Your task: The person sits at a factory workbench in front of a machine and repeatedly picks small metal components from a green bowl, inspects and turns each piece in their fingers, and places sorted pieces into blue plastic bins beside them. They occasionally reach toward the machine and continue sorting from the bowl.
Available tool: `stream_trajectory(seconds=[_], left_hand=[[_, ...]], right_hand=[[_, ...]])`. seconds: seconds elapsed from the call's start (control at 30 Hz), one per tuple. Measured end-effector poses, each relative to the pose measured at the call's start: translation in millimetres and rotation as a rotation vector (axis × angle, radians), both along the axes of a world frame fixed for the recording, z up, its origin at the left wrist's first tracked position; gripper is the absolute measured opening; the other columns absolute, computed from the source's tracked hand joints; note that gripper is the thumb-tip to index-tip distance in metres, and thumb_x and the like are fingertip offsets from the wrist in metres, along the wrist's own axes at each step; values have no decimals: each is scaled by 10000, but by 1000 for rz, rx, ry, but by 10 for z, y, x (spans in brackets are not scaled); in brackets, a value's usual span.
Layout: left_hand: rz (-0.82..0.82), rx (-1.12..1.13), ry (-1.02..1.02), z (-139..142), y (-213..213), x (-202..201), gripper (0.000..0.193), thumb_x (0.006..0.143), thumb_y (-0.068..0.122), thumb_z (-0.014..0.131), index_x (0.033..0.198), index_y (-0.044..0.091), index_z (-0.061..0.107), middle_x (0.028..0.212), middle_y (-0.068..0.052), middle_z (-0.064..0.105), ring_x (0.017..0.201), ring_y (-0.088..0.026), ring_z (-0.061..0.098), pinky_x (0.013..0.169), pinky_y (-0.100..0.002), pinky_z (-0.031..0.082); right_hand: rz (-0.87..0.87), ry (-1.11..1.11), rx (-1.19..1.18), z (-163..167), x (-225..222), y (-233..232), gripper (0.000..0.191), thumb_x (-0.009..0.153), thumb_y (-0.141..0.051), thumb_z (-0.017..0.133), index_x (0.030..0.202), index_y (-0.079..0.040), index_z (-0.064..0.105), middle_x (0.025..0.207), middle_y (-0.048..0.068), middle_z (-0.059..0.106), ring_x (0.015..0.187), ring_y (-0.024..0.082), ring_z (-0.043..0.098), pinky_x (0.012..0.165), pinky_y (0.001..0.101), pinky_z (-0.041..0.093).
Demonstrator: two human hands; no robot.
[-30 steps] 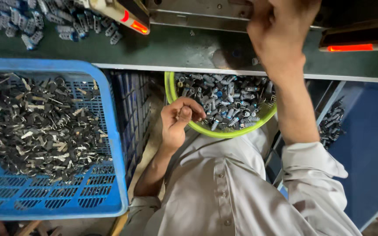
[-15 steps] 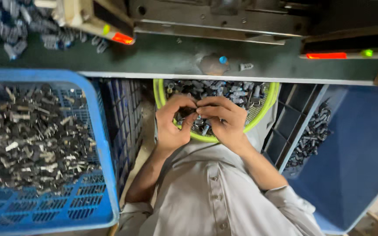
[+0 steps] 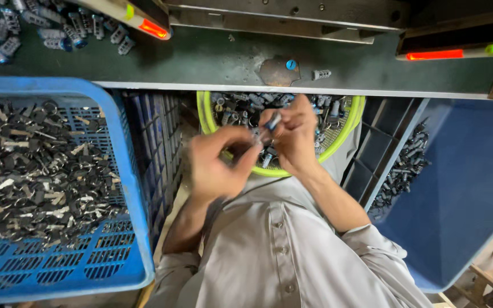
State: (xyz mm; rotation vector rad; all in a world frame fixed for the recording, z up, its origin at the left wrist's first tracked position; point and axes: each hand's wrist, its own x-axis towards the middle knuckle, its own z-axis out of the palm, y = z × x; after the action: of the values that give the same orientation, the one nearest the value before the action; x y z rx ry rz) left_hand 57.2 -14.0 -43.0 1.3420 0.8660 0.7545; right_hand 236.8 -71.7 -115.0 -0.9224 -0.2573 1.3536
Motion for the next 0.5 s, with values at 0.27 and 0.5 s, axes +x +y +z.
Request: stream_trajectory(seconds=[0.27, 0.5], left_hand=[[-14, -532, -1082, -142, 79, -295, 157, 891, 108, 738, 1002, 5, 695, 867, -106, 725, 711, -223, 729, 654, -323, 567], [-62, 545, 527, -518, -55, 291, 166, 894, 106, 689, 1048, 46, 697, 1010, -141, 694, 908, -364, 667, 785, -440, 544]], right_hand=[[-88, -620, 397, 524, 542, 483, 227, 1050, -17, 617, 1086, -104, 411, 928, 175, 666, 780, 243, 655, 551, 287, 529], [-319, -1919, 397, 177, 972, 1330, 200, 863, 9, 789, 832, -95, 622, 682, 81, 552, 594, 291, 559, 582, 429, 419]])
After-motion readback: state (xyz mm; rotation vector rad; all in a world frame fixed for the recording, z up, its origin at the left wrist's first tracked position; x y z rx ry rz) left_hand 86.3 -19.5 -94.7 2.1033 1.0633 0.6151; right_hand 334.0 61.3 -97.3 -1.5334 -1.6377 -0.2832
